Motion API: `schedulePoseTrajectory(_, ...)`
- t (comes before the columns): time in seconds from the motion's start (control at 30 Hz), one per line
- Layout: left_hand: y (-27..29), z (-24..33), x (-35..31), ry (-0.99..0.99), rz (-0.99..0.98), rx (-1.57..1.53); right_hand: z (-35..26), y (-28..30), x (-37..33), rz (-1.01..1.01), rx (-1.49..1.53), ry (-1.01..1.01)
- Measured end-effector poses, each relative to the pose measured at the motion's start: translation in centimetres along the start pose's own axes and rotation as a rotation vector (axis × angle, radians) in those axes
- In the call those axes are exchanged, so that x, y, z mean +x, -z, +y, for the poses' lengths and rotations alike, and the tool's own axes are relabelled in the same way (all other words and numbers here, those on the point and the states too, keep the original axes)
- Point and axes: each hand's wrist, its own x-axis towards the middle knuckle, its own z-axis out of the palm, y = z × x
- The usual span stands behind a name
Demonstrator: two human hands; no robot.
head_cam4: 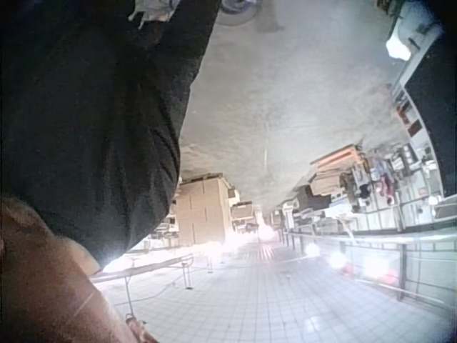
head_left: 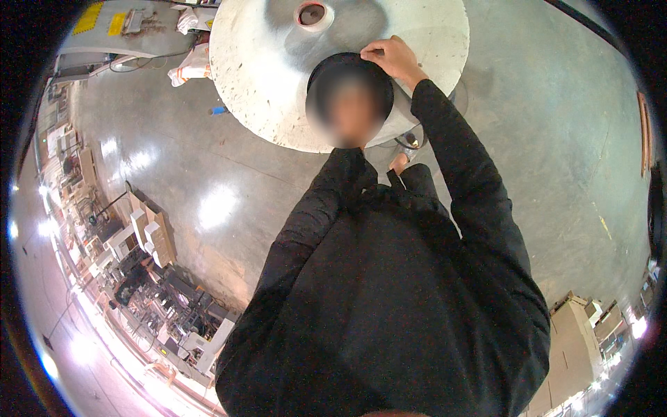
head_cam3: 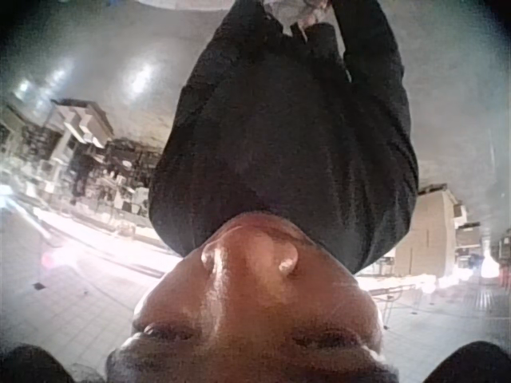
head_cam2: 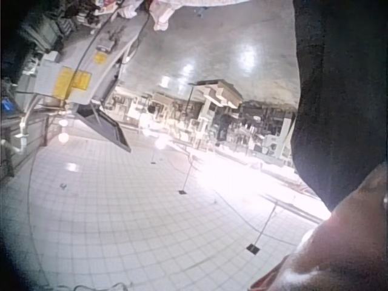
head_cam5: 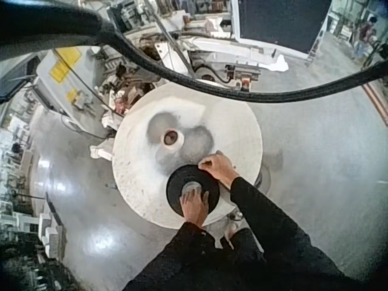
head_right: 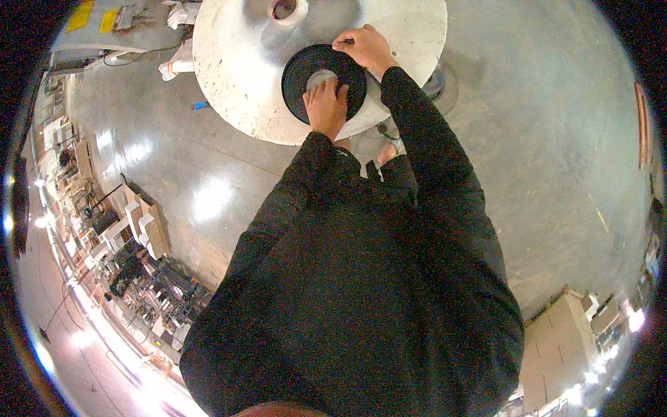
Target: The person picks up a roll of edge banding, places it on a rotating turntable, feeds the end through a guide, and then moves to the side to pick up a circular object.
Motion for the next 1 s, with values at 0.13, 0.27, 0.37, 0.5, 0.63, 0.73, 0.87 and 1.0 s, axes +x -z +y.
schedulePoseTrajectory(0.13, 2.7, -4.4, -1.2, -0.417, -0.104, 0.064, 0.8, -0.5, -0.9, 0.009, -0.036, -0.037)
schedulePoseTrajectory(0.27, 2.9, -6.4, -1.4, -0.369, 0.021, 0.113, -0.5, -0.4, 0.0, 0.012, -0.003, -0.010)
schedulePoseTrajectory(0.37, 2.9, -4.1, -1.4, -0.284, -0.050, 0.050, 0.7, -0.4, -0.7, 0.032, 0.014, -0.013)
schedulePoseTrajectory(0.5, 3.5, -4.6, -1.5, -0.264, -0.023, -0.050, 0.6, -0.8, -0.4, 0.045, -0.013, 0.009)
schedulePoseTrajectory(0.63, 4.5, -4.9, -0.6, -0.217, -0.139, -0.089, 0.8, -0.6, -0.7, 0.061, -0.004, 0.030)
schedulePoseTrajectory(0.73, 4.9, -4.2, 0.5, -0.068, -0.283, -0.172, 0.4, -0.7, -0.7, 0.051, -0.013, 0.025)
schedulePoseTrajectory(0.87, 4.5, -1.8, 1.3, 0.126, -0.343, -0.068, 0.9, -0.9, -0.6, 0.023, 0.019, 0.030)
schedulePoseTrajectory(1.0, 2.4, 1.2, 1.9, 0.320, -0.207, -0.118, 2.2, -1.0, -0.3, 0.007, 0.045, 0.003)
